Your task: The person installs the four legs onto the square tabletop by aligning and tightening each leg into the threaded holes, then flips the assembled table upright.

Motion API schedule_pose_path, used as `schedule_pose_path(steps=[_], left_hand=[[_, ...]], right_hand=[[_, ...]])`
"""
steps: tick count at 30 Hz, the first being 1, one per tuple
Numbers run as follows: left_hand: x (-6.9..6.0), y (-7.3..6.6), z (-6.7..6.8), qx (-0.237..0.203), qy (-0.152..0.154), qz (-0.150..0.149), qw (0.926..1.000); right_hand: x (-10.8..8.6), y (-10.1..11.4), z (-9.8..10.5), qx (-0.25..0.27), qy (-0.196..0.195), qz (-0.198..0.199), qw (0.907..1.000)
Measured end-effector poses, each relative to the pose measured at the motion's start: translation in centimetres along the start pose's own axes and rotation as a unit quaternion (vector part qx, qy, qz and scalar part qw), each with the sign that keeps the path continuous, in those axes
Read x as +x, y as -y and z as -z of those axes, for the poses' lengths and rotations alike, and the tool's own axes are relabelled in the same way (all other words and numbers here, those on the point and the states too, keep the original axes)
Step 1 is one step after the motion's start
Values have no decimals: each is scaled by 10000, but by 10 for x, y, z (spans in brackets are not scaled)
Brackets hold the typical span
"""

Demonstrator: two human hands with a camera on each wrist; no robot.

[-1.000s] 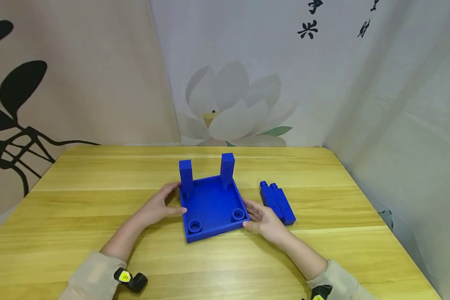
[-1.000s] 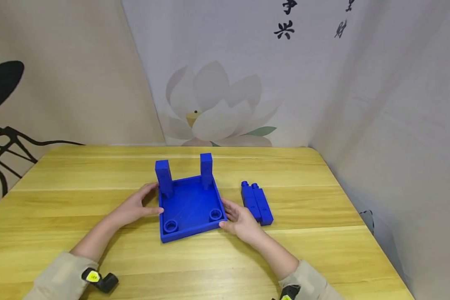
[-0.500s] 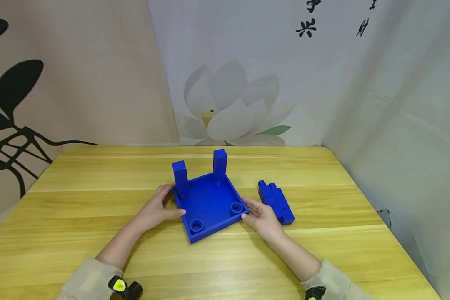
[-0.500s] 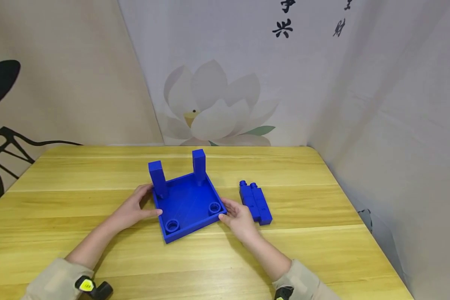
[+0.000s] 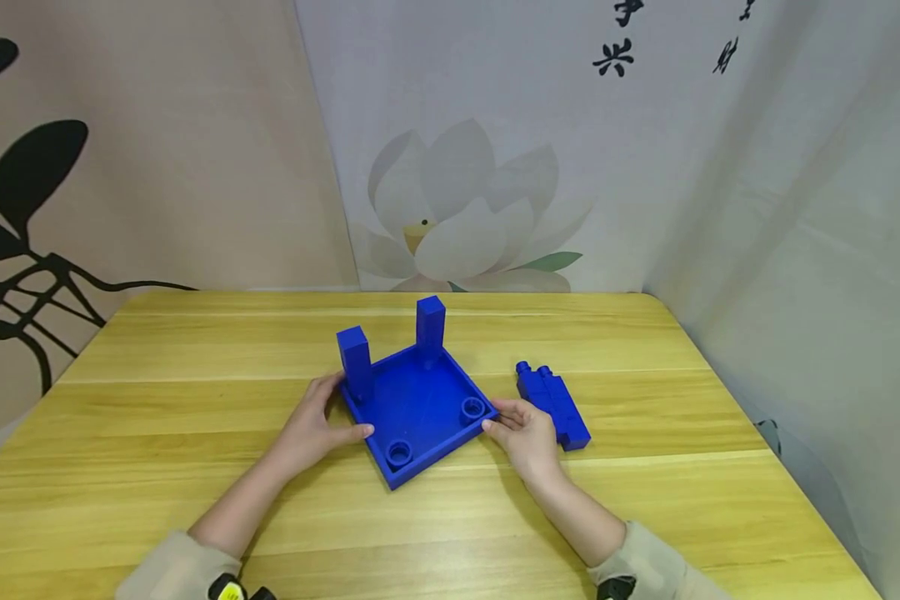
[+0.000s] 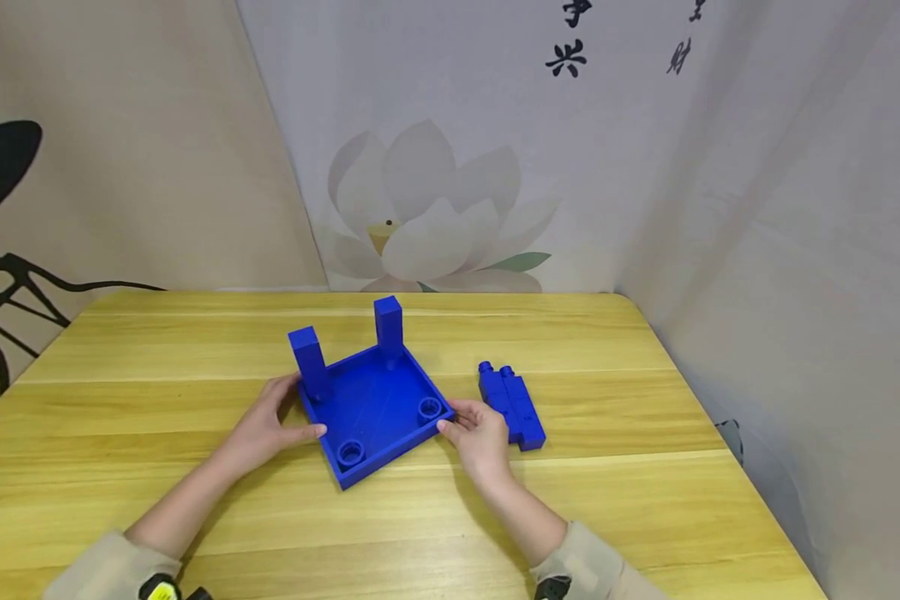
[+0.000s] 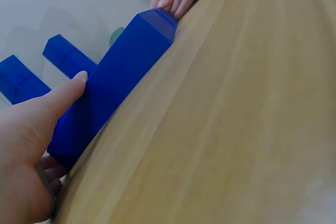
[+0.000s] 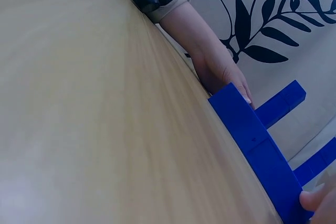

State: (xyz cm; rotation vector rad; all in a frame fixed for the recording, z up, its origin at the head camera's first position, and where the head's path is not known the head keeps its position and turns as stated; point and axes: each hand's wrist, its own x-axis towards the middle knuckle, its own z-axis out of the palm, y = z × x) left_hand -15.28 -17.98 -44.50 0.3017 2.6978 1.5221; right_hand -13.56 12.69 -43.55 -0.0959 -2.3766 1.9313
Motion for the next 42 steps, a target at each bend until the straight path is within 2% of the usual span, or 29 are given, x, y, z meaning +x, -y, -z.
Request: schedule_pose_path(steps=[9,15,20,29,37,42], left_hand=[[-10,-5,-3,255,-195,98,9994],[-14,-9,-5,344,-316,228,9986],[-17,-13,-7,413,-405,306,9979],[-22,-14,-8,579,-606,313,9960],[-29,-14,-7,601,-689,196,9956],[-33,-15,-5,589,-672,150,9959]], right_hand=[[-3,2,-6,338,-322,-94,9989],[-7,2,-10,324,-357,102,9988],[-12,4,-13,176,-100,241,9995],[-12,4,-16,-100,711,-22,9974],[-6,3,-16,-397,1014,95,9940],[2,3,-13,-360,1240,117,9916]])
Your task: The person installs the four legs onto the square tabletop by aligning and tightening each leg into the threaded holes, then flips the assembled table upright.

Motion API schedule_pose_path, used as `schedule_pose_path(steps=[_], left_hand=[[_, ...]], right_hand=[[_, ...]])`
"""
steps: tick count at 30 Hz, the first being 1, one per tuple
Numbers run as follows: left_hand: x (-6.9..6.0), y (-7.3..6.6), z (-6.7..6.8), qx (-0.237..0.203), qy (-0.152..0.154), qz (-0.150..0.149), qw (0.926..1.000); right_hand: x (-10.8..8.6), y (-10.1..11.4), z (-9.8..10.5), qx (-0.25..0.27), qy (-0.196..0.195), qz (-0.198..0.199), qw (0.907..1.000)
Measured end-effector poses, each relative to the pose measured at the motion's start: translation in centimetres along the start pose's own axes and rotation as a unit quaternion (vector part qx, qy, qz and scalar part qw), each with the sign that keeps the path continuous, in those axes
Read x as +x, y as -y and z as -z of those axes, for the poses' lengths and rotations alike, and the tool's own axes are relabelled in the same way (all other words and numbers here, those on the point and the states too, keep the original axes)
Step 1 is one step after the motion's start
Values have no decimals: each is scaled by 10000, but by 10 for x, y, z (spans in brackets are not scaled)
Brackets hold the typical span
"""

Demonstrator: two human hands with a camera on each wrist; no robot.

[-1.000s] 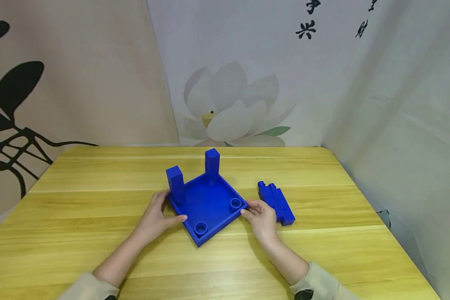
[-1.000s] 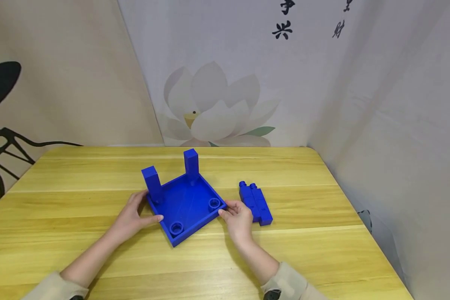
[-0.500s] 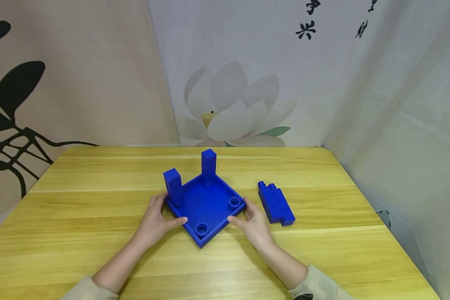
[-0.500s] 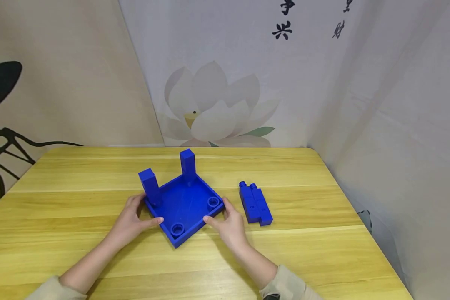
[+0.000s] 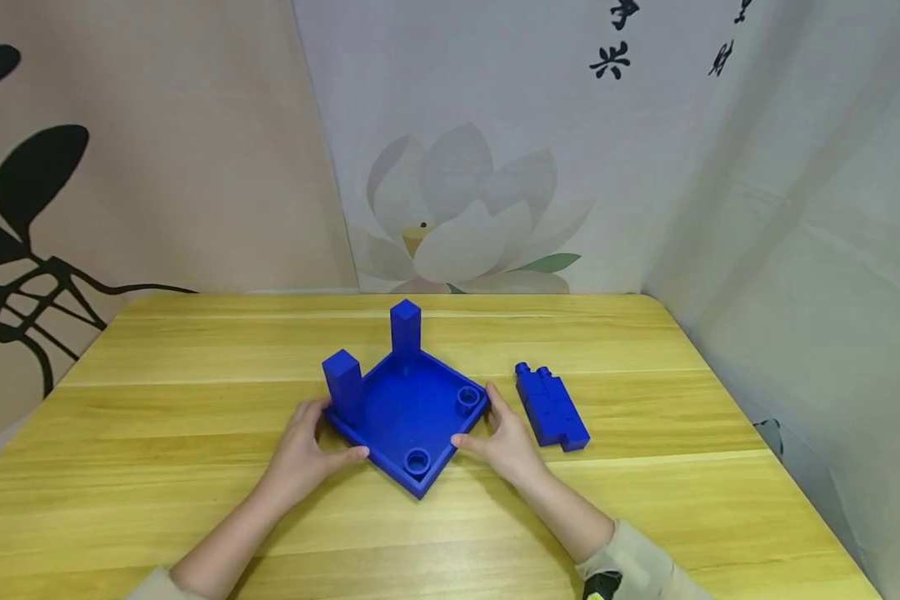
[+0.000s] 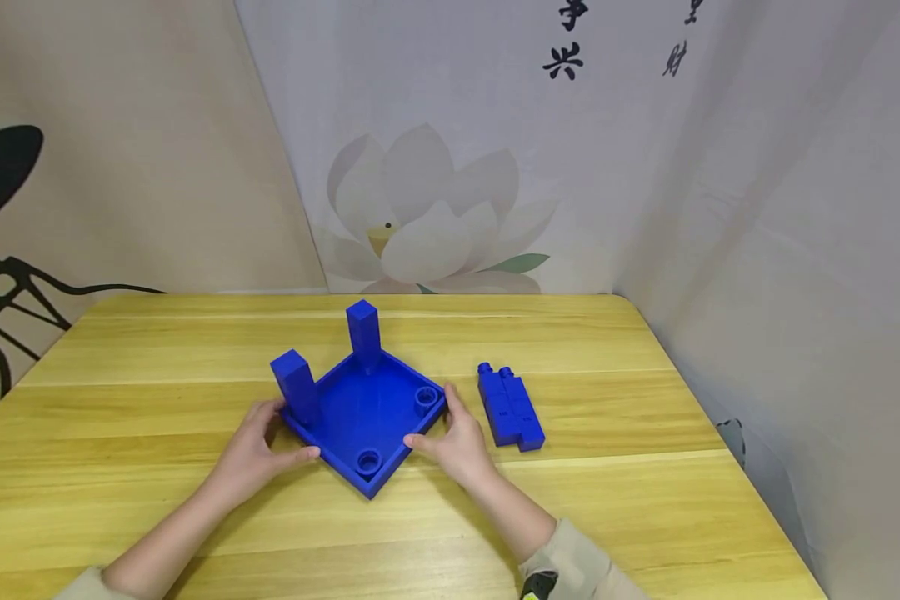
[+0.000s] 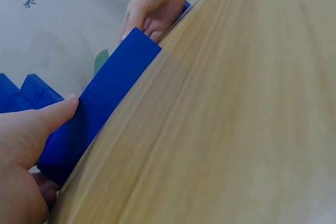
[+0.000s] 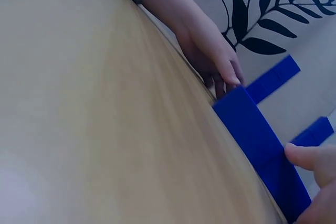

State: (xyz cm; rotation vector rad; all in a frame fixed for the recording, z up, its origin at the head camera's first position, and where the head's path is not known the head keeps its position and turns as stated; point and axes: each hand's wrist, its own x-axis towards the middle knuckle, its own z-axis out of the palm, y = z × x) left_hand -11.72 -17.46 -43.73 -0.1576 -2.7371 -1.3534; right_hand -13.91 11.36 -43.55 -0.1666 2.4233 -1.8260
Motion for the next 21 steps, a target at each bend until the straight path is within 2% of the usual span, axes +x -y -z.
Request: schedule_pose_path(steps=[3,10,21], left_hand=[[-2,0,1,-26,22,1,10000],[-3,3,2,-185,164,-66,9997],[-9,6,3,-360,318,-713,9963]], right_hand=[[5,-1,3,57,159,79,9998],[16,1,9,258,460,-145,9985],[29,2,18,773,728,-296,9939]])
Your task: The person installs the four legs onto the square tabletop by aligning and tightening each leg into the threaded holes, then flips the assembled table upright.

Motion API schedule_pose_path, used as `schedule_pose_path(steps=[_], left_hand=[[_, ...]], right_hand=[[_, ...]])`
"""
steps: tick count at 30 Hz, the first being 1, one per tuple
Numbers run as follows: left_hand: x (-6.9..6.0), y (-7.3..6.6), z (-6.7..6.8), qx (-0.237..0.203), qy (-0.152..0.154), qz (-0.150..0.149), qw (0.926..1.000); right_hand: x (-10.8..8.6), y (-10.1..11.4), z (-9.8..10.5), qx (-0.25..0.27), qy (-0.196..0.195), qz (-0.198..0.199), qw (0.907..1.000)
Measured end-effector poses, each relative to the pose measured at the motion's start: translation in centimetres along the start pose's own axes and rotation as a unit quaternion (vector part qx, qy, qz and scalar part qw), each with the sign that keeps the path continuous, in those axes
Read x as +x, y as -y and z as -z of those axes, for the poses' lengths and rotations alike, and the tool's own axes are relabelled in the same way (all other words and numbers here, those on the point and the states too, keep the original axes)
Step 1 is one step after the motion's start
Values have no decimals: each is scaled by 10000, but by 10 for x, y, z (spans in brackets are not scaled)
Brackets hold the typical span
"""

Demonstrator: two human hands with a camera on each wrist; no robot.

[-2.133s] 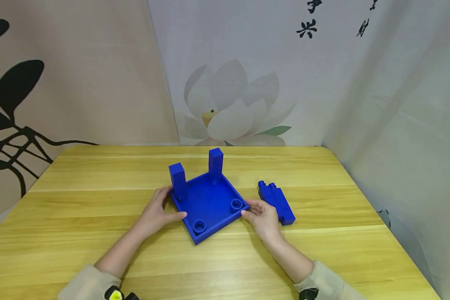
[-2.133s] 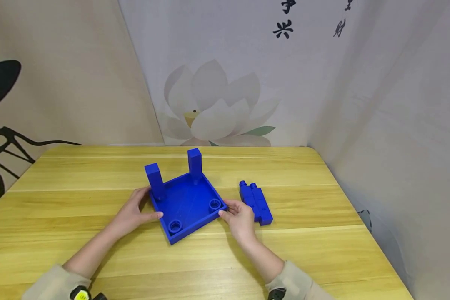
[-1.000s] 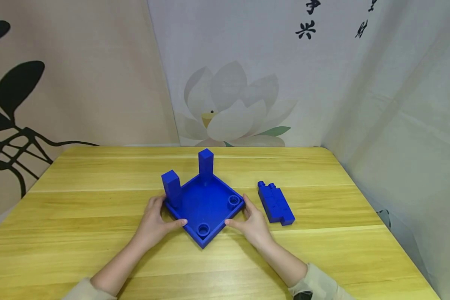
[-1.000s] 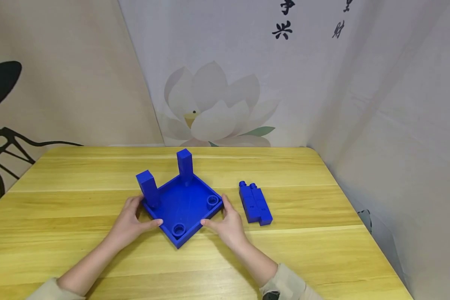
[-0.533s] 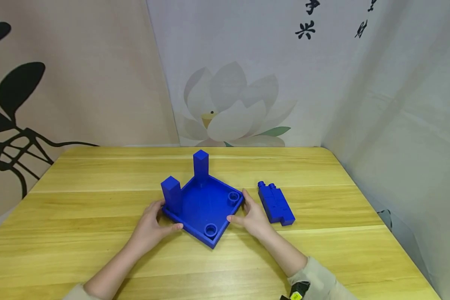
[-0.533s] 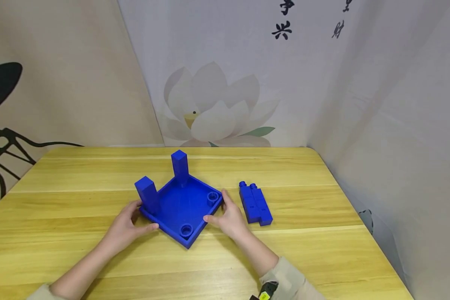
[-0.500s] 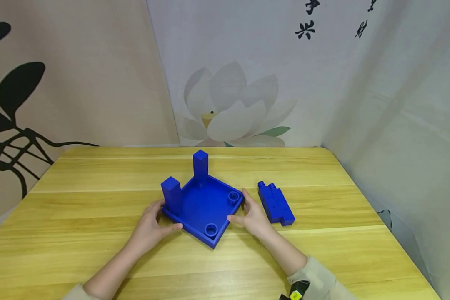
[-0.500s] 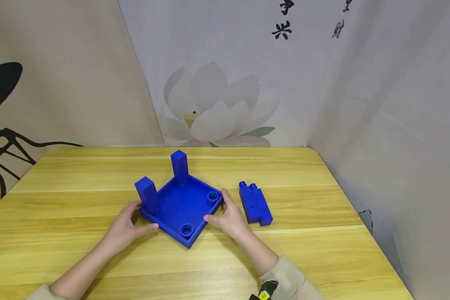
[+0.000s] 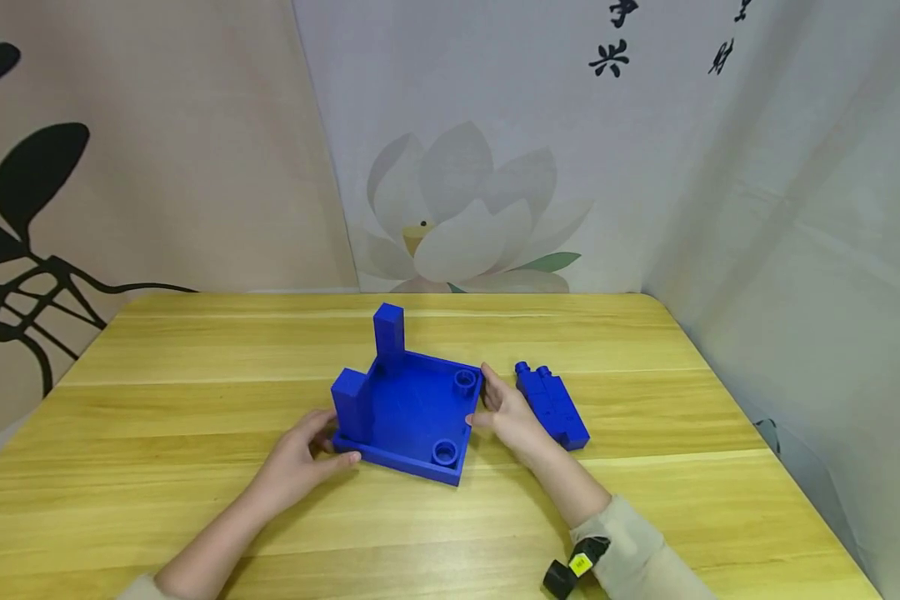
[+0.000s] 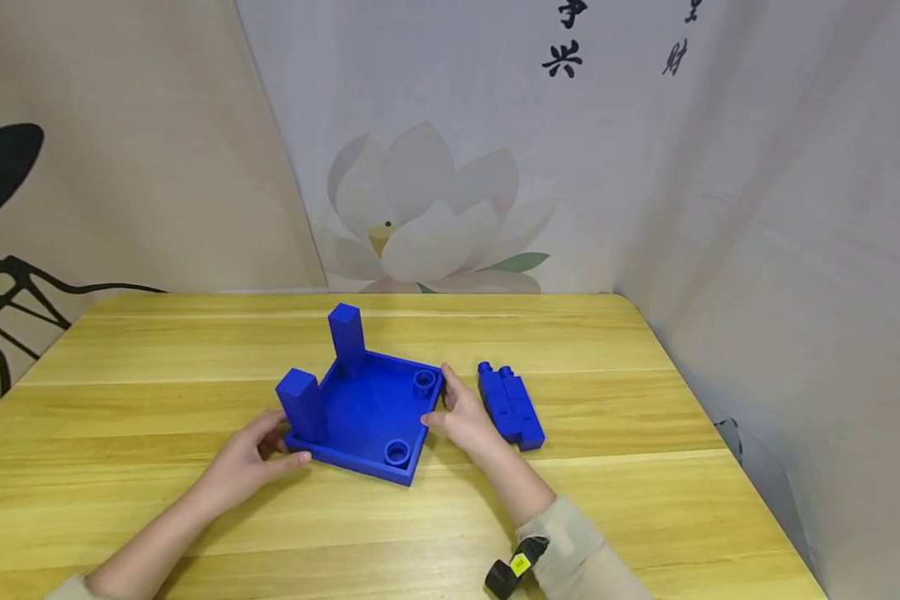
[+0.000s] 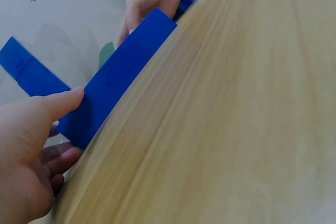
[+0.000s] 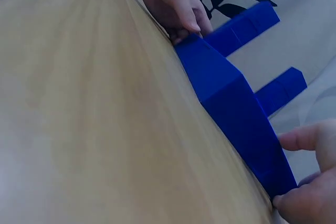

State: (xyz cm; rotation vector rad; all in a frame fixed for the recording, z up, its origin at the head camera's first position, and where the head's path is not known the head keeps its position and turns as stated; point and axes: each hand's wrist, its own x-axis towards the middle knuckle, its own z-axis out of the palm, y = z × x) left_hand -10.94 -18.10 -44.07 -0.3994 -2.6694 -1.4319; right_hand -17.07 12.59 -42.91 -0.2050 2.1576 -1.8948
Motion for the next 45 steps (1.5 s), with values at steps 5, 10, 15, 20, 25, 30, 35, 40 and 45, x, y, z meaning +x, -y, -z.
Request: schedule_pose_path(steps=[5,10,15,20,25,30,35,40,45], left_hand=[[-1,2,3,-182,169,-308,9992],[1,6,8,-423,455,-369,9974],[5,8,12,-657,891,-90,9938],[11,11,15,-612,1166,-163,9912],[20,15,18,-373,1333,-431,9894],[28,16,20,304,1486,-464,9873],[30,13,19,640,1654,-204,9839],[27,11,14,652,1550,-166,9856],[25,11,8,647,1372,-306,9880]], right_hand=[[6,1,2,295,138,100,9994],[14,0,4,534,214,117,9983],[17,0,5,634,354,112,9973],[21,-2,8,740,525,185,9957],[24,-4,8,873,621,250,9939],[26,-6,7,868,540,242,9945],[27,-6,6,764,385,242,9960],[29,-4,3,784,226,242,9964],[29,-2,0,884,46,191,9959]])
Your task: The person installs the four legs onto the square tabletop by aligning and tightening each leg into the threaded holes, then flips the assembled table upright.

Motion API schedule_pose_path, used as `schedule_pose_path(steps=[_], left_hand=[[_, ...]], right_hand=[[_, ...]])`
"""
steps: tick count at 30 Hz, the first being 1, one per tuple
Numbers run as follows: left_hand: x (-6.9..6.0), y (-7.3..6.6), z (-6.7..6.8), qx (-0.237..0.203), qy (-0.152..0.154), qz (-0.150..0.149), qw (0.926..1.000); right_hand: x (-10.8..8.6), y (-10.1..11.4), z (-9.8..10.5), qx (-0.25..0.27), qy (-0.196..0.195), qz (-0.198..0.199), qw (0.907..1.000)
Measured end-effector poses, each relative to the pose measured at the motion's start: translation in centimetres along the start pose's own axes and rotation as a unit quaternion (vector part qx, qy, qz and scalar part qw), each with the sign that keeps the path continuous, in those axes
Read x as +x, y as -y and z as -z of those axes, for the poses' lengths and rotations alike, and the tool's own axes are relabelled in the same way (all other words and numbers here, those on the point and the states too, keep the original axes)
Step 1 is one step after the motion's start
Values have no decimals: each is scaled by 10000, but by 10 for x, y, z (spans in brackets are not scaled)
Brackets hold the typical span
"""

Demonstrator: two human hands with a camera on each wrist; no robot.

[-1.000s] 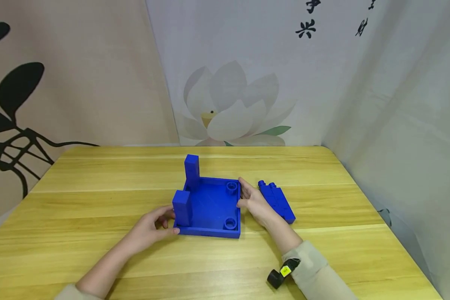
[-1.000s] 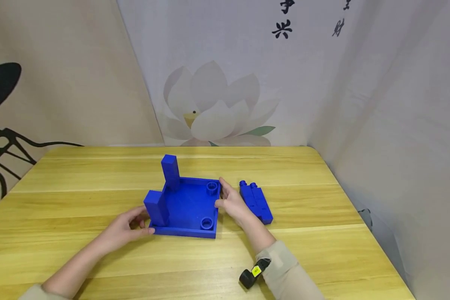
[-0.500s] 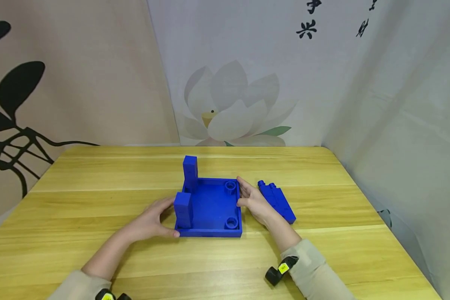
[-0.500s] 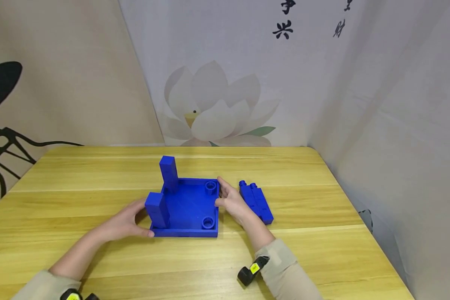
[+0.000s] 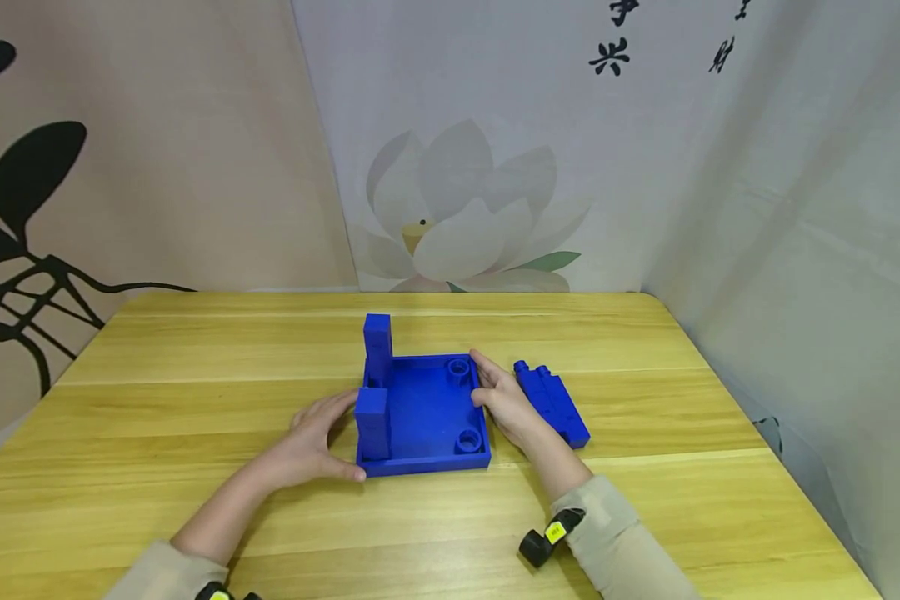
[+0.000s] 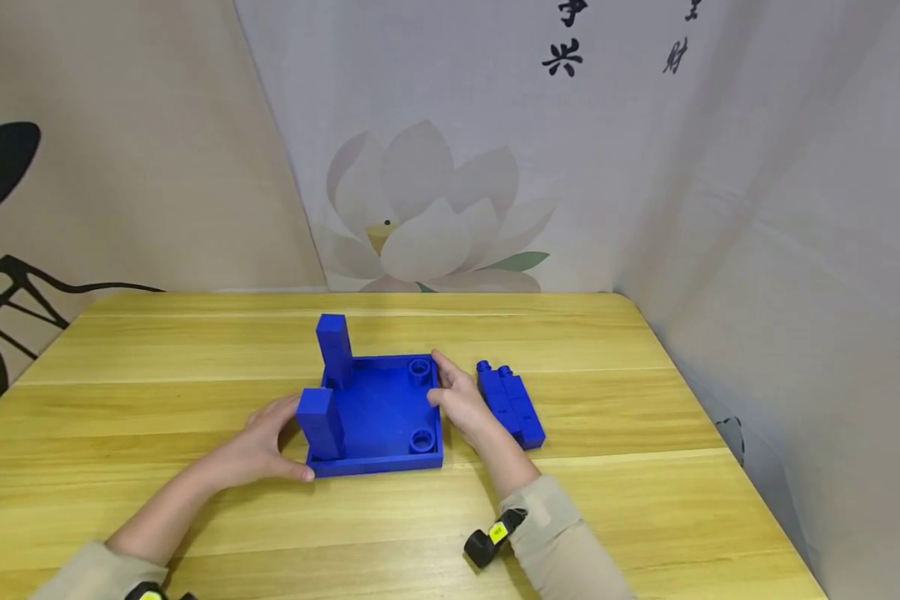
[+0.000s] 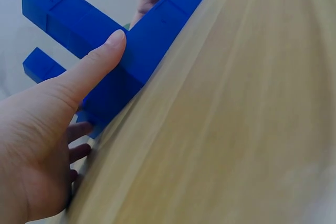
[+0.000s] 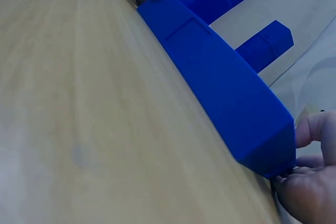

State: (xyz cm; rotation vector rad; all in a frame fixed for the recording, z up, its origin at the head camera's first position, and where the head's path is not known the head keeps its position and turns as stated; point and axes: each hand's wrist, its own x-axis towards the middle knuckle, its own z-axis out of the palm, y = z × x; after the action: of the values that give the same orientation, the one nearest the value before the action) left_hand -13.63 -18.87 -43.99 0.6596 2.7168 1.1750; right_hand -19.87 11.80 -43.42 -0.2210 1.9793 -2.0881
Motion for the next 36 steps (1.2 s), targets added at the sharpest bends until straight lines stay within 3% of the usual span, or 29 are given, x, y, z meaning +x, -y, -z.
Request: schedule_pose_path(steps=[7,19,27,36], left_hand=[[-1,0,-2,38,-123,-75,9999],[-1,0,0,28,-78,-30,10000],[-2,-1,1,10,-52,-33,10000],[-1,-1,0,42,-6,36,10000]], right_hand=[[2,1,-1,8,-101,-11,9999],[-6,8,-1,-234,-353,22,9991],[-22,19,9,-799,-690,851,9908],[-50,31,31,-835,-921,1733,9770]])
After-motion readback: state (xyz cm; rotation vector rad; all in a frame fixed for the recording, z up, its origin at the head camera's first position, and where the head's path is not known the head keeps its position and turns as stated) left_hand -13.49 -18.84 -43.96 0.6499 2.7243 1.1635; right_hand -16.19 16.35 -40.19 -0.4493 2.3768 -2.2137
